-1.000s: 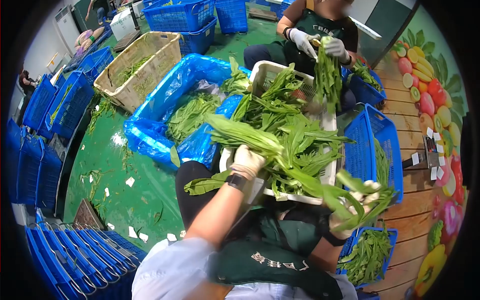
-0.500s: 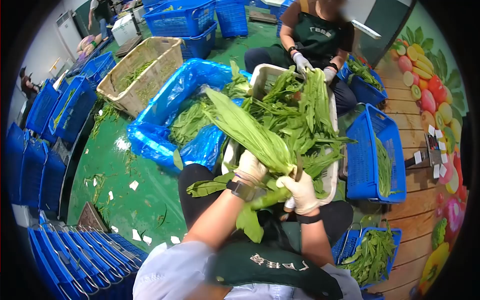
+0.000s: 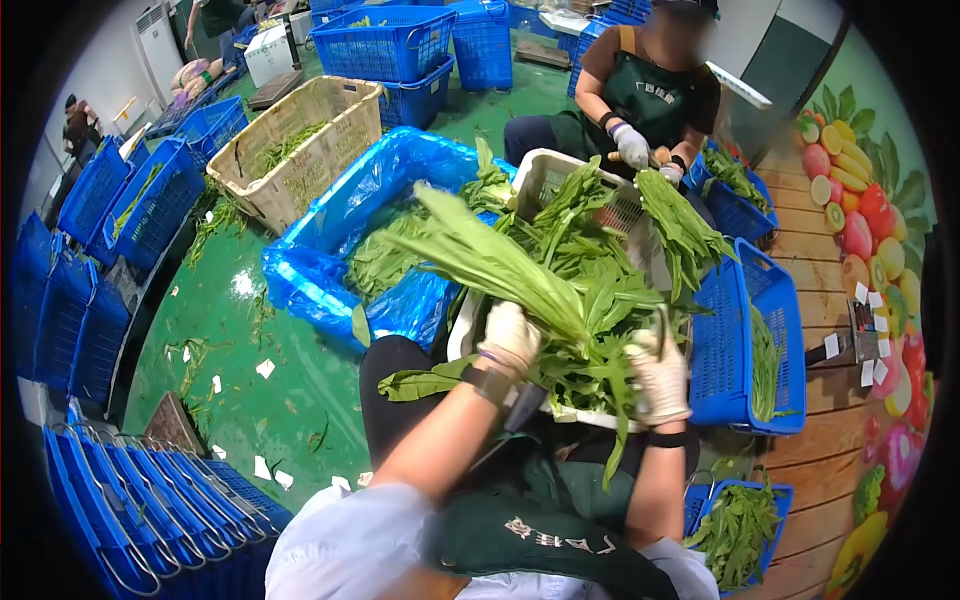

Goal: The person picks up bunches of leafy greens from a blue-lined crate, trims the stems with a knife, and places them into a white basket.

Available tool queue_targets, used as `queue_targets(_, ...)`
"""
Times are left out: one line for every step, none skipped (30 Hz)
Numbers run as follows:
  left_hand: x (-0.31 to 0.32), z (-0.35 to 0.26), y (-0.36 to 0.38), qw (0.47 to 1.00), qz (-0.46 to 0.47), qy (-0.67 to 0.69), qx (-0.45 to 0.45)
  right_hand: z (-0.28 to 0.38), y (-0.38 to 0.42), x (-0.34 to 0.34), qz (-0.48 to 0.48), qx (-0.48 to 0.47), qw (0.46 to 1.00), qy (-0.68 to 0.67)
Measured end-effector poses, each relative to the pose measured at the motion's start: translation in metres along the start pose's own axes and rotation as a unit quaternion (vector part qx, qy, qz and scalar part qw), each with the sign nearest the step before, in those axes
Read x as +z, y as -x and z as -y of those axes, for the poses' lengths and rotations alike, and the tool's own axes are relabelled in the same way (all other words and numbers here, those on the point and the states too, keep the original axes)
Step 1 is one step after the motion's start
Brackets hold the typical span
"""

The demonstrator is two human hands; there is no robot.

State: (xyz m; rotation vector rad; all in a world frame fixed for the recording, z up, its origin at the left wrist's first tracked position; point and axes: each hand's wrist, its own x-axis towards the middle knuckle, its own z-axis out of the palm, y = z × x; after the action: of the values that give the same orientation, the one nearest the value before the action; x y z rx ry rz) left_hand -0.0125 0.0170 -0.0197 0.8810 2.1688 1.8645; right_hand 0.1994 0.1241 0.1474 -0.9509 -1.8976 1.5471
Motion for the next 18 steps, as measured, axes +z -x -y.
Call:
queue_targets(0.001, -0.024, 0.008, 0.996, 0.007, -0.081, -0.020, 0.003, 0.008, 0.024, 0.047, 0.055, 0.986, -0.148)
queue_targets(-0.002, -0.065, 0.017, 0.986, 0.017, -0.163, -0.040, 0.004, 0.013, 0.043, 0.092, 0.086, 0.979, -0.161)
queue_targets(0.003, -0.101, 0.019, 0.960, -0.052, 0.214, -0.171, -0.010, 0.014, 0.054, 0.102, 0.099, 0.977, -0.162)
queue_targets(0.006, -0.133, 0.019, 0.777, -0.111, 0.557, -0.272, -0.024, 0.013, 0.061, 0.112, 0.109, 0.974, -0.163)
queue_targets(-0.007, -0.148, 0.019, 0.793, -0.063, 0.535, -0.283, -0.020, 0.016, 0.063, 0.105, 0.091, 0.966, -0.218)
queue_targets(-0.016, -0.150, 0.018, 0.803, -0.022, 0.523, -0.283, -0.017, 0.019, 0.063, 0.098, 0.073, 0.955, -0.272)
queue_targets(-0.031, -0.163, 0.017, 0.854, -0.057, 0.451, -0.254, -0.027, 0.016, 0.054, 0.110, 0.062, 0.955, -0.268)
queue_targets(-0.047, -0.174, 0.015, 0.896, -0.088, 0.373, -0.223, -0.022, 0.019, 0.050, 0.099, 0.056, 0.954, -0.277)
queue_targets(-0.051, -0.155, 0.012, 0.930, -0.149, 0.288, -0.169, -0.025, 0.019, 0.042, 0.097, 0.049, 0.957, -0.270)
queue_targets(-0.053, -0.136, 0.008, 0.950, -0.209, 0.201, -0.113, -0.028, 0.020, 0.034, 0.094, 0.043, 0.960, -0.261)
queue_targets(-0.064, -0.151, 0.006, 0.965, -0.248, 0.089, -0.017, -0.028, 0.021, 0.030, 0.089, 0.043, 0.961, -0.259)
queue_targets(-0.077, -0.166, 0.001, 0.956, -0.282, -0.026, 0.079, -0.027, 0.023, 0.026, 0.092, 0.039, 0.962, -0.255)
queue_targets(-0.088, -0.163, -0.009, 0.952, -0.241, -0.068, 0.174, -0.027, 0.025, 0.022, 0.096, 0.036, 0.962, -0.251)
queue_targets(-0.093, -0.168, -0.015, 0.955, -0.192, -0.133, 0.183, -0.027, 0.027, 0.020, 0.095, 0.038, 0.963, -0.249)
queue_targets(-0.084, -0.152, -0.026, 0.976, -0.155, -0.016, 0.149, -0.027, 0.028, 0.020, 0.103, 0.043, 0.959, -0.260)
queue_targets(-0.080, -0.152, -0.034, 0.982, -0.116, 0.101, 0.114, -0.024, 0.028, 0.021, 0.111, 0.048, 0.954, -0.273)
queue_targets(-0.087, -0.156, -0.033, 0.934, -0.112, -0.259, 0.221, -0.019, 0.032, 0.023, 0.093, 0.043, 0.947, -0.304)
queue_targets(-0.081, -0.150, -0.036, 0.951, -0.076, -0.193, 0.230, -0.016, 0.034, 0.025, 0.091, 0.041, 0.947, -0.304)
